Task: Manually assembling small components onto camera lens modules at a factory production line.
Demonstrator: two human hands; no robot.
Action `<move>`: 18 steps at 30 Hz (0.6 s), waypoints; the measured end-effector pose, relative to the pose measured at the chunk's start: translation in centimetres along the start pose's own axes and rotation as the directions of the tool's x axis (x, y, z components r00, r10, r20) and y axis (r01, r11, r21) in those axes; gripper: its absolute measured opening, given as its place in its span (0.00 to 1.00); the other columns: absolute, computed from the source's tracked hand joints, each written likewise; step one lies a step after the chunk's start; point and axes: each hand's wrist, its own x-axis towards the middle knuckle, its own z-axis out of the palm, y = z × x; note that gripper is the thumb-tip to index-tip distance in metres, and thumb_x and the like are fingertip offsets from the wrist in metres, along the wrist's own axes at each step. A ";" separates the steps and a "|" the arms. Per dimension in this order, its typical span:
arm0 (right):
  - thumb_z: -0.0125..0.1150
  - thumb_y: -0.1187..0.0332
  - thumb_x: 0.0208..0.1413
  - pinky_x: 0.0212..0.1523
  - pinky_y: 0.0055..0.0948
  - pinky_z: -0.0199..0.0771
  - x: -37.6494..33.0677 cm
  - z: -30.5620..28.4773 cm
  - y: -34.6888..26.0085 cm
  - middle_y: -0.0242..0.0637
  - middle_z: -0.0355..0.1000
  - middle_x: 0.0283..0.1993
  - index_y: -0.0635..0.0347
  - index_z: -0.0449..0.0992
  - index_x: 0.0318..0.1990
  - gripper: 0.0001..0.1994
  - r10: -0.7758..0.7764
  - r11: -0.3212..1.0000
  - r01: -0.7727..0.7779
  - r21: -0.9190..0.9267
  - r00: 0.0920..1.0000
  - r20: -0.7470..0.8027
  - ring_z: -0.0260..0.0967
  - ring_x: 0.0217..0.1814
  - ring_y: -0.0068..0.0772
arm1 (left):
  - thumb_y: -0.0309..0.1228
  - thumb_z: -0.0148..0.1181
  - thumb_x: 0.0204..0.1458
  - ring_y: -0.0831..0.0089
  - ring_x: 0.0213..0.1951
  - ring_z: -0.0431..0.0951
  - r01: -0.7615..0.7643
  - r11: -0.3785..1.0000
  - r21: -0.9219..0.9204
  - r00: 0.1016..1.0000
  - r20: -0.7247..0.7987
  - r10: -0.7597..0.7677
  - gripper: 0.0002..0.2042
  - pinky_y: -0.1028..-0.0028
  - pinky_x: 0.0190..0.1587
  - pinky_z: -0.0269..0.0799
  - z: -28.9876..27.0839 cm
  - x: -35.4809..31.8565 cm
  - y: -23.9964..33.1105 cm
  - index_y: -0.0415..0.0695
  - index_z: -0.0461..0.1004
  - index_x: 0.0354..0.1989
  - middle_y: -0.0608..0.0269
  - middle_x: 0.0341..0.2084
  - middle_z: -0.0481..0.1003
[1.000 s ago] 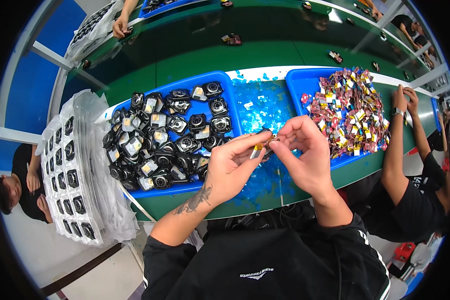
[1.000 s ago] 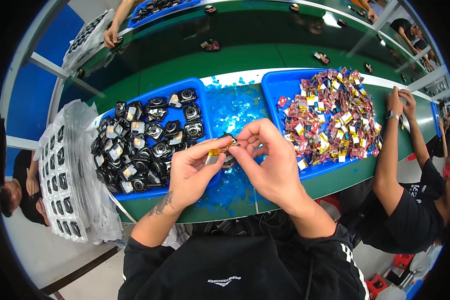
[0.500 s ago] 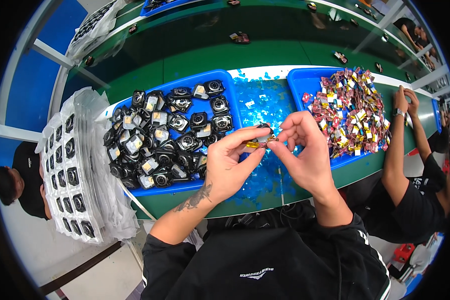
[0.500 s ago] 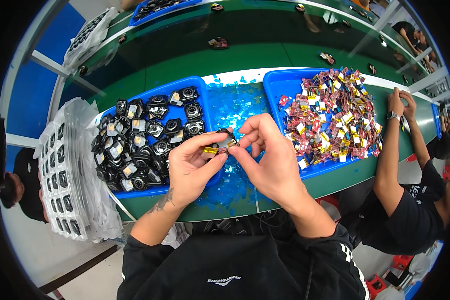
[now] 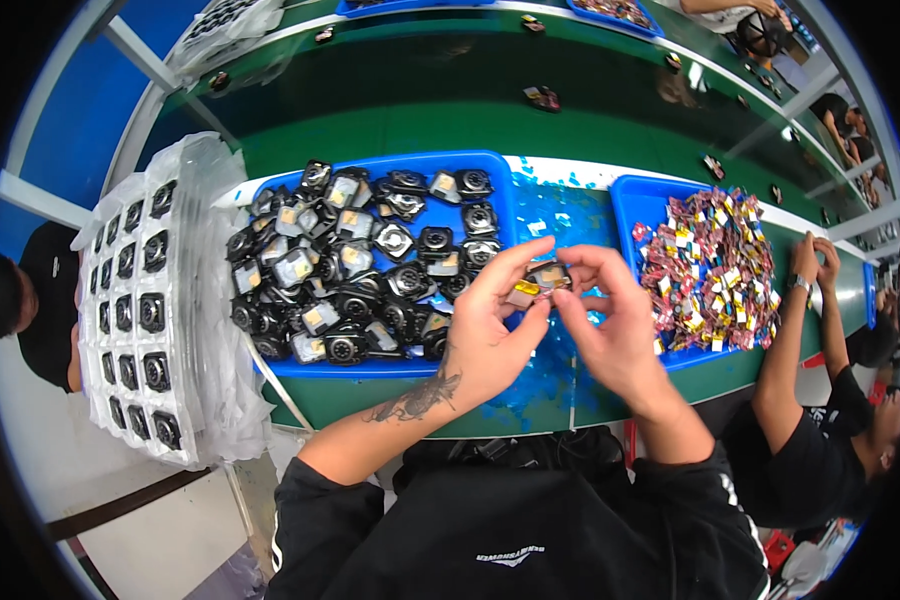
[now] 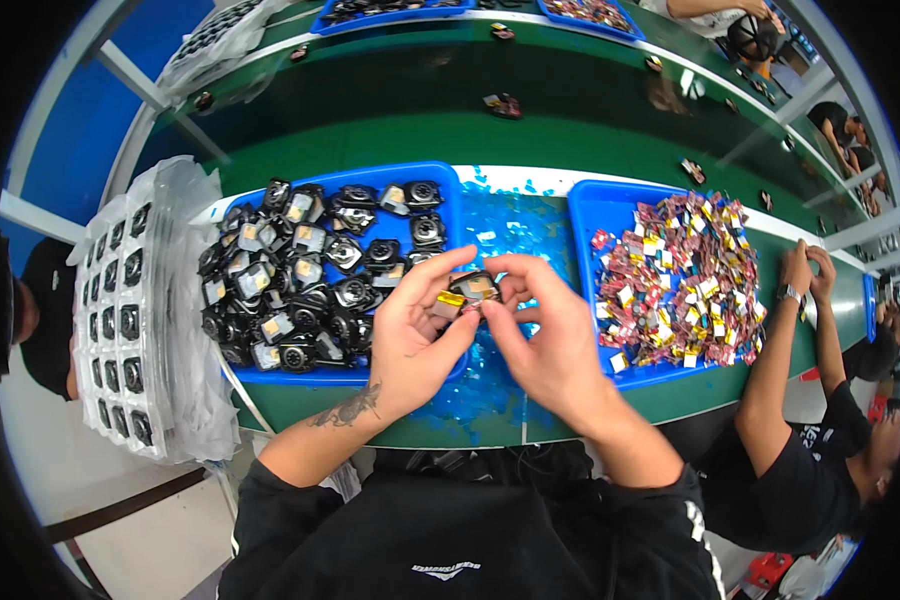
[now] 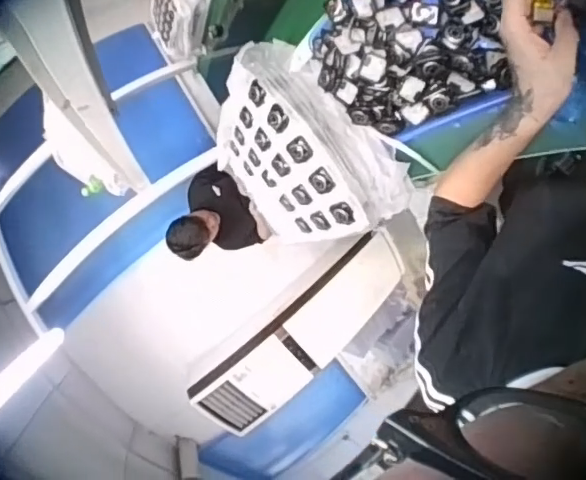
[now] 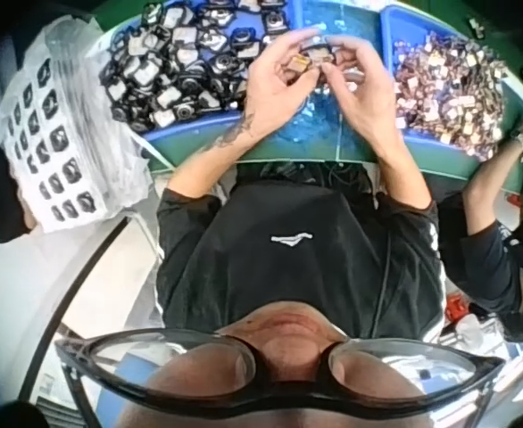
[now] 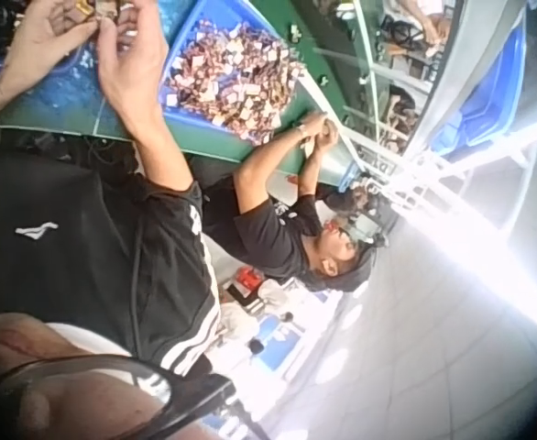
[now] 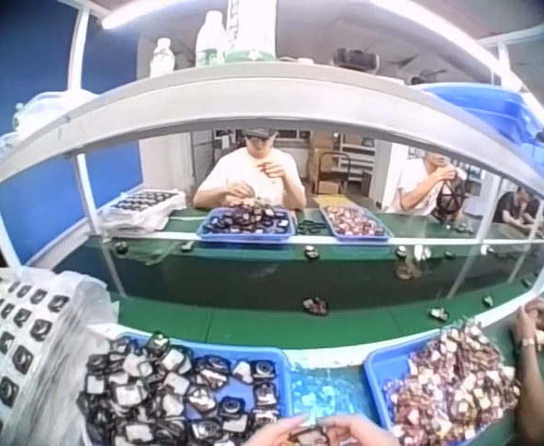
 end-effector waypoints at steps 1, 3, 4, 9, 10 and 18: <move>0.62 0.80 0.53 0.38 0.25 0.78 1.0 -0.6 -0.2 0.31 0.69 0.35 0.59 0.70 0.53 0.19 -0.054 0.999 0.053 0.004 0.997 0.051 0.71 0.39 0.22 | 0.16 0.55 0.52 0.69 0.58 0.70 -0.074 0.997 -0.014 0.996 -0.049 0.073 0.26 0.72 0.53 0.70 0.0 -0.2 0.2 0.38 0.63 0.62 0.54 0.57 0.67; 0.61 0.79 0.53 0.38 0.24 0.76 5.2 -1.8 0.7 0.34 0.71 0.34 0.64 0.67 0.54 0.20 0.024 0.982 -0.057 0.183 0.984 0.178 0.71 0.37 0.21 | 0.17 0.59 0.51 0.65 0.60 0.67 -0.250 0.949 0.191 0.952 -0.132 0.277 0.27 0.69 0.55 0.69 -0.6 0.0 0.8 0.37 0.62 0.62 0.50 0.59 0.64; 0.61 0.77 0.53 0.35 0.23 0.74 8.6 -2.7 0.5 0.34 0.73 0.30 0.66 0.67 0.53 0.19 0.010 0.999 -0.023 0.047 0.970 0.243 0.72 0.33 0.21 | 0.17 0.60 0.50 0.65 0.55 0.71 -0.286 0.894 0.345 0.923 -0.151 0.354 0.25 0.70 0.53 0.70 -1.5 -0.2 2.0 0.37 0.65 0.59 0.50 0.55 0.67; 0.65 0.75 0.52 0.32 0.23 0.76 20.6 -8.0 10.3 0.41 0.79 0.33 0.68 0.68 0.49 0.18 0.296 0.916 -0.282 -0.287 0.955 0.007 0.74 0.30 0.23 | 0.30 0.54 0.58 0.61 0.23 0.76 -0.810 0.554 0.191 0.586 0.272 0.763 0.05 0.69 0.16 0.69 -1.9 -4.3 12.3 0.44 0.67 0.39 0.60 0.25 0.74; 0.74 0.70 0.42 0.39 0.28 0.77 22.5 -7.1 11.8 0.45 0.78 0.38 0.64 0.74 0.45 0.21 0.357 0.898 -0.346 -0.272 0.934 -0.009 0.77 0.36 0.32 | 0.31 0.51 0.59 0.61 0.27 0.76 -0.789 0.545 0.284 0.615 0.364 0.700 0.06 0.70 0.21 0.72 -2.5 -6.7 15.5 0.43 0.65 0.39 0.62 0.25 0.73; 0.69 0.66 0.46 0.49 0.41 0.74 20.6 -3.3 7.9 0.48 0.76 0.40 0.59 0.79 0.39 0.13 -0.208 0.812 0.110 -0.573 0.972 -0.109 0.74 0.46 0.48 | 0.36 0.43 0.63 0.53 0.28 0.73 -0.676 0.557 0.483 0.737 0.468 0.489 0.15 0.59 0.26 0.70 -2.3 -9.5 22.3 0.46 0.60 0.55 0.61 0.36 0.68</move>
